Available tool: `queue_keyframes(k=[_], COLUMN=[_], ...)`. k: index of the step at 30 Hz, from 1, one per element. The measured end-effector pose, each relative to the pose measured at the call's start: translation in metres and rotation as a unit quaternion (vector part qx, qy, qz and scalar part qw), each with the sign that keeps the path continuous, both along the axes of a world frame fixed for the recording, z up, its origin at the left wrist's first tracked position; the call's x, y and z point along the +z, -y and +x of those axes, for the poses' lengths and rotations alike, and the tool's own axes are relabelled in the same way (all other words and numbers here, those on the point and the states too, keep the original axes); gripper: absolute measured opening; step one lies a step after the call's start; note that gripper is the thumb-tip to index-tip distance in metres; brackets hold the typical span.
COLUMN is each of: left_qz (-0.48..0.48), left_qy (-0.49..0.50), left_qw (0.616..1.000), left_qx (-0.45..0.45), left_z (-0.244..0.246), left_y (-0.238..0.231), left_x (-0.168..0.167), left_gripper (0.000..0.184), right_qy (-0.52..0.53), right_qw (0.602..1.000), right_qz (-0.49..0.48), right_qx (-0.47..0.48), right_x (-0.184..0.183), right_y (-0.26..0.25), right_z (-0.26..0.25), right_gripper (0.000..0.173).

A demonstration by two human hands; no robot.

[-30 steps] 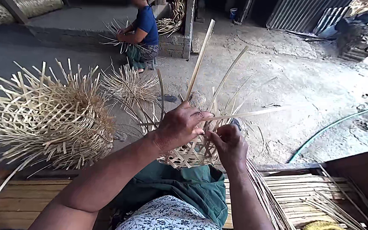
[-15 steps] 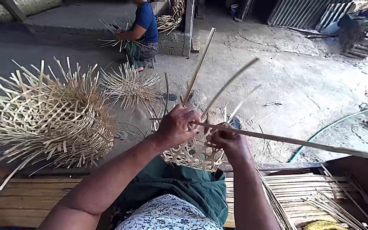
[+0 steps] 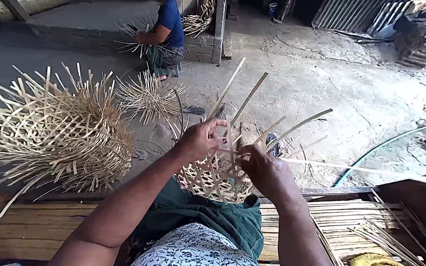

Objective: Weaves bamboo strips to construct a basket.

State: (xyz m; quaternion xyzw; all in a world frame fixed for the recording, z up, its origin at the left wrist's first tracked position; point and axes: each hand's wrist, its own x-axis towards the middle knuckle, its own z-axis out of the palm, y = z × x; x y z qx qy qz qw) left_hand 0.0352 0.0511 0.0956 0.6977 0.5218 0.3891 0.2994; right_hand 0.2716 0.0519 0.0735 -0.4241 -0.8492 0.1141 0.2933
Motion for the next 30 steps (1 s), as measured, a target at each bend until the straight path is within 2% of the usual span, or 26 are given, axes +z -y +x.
queue_keyframes(k=[3,7,10,18,24,27,30], left_qz=[0.005,0.045,0.073,0.013,0.03,0.043,0.108], left_qy=[0.088,0.157,0.153,0.184,0.2,0.166,0.104], left_qw=[0.994,0.983,0.983,0.98,0.975,0.982,0.988], left_qx=[-0.065,-0.082,-0.068,-0.069,-0.097,-0.077,-0.021], left_z=[-0.004,-0.004,-0.006,-0.007,-0.009,-0.006,0.001], left_y=[0.0,0.0,0.0,0.003,0.001,0.003,0.004], left_x=[-0.004,-0.02,-0.024,-0.022,-0.026,-0.027,-0.027], left_gripper=[0.013,0.008,0.008,0.014,0.01,0.011,0.013], right_qy=[0.009,0.007,-0.003,-0.006,-0.015,-0.018,-0.013], right_qw=[0.999,0.996,0.996,0.993,0.991,0.991,0.991], right_qz=[-0.024,-0.069,-0.072,-0.103,-0.118,-0.125,-0.123], right_qx=[-0.036,-0.063,-0.056,-0.06,-0.055,-0.046,-0.054], right_x=[0.007,0.011,0.008,0.006,0.004,0.002,-0.003], right_y=[0.003,-0.001,-0.003,-0.004,-0.007,-0.01,-0.011], right_z=[-0.008,-0.009,-0.009,-0.002,0.003,0.005,0.004], right_gripper=[0.032,0.034,0.035,0.042,0.045,0.047,0.047])
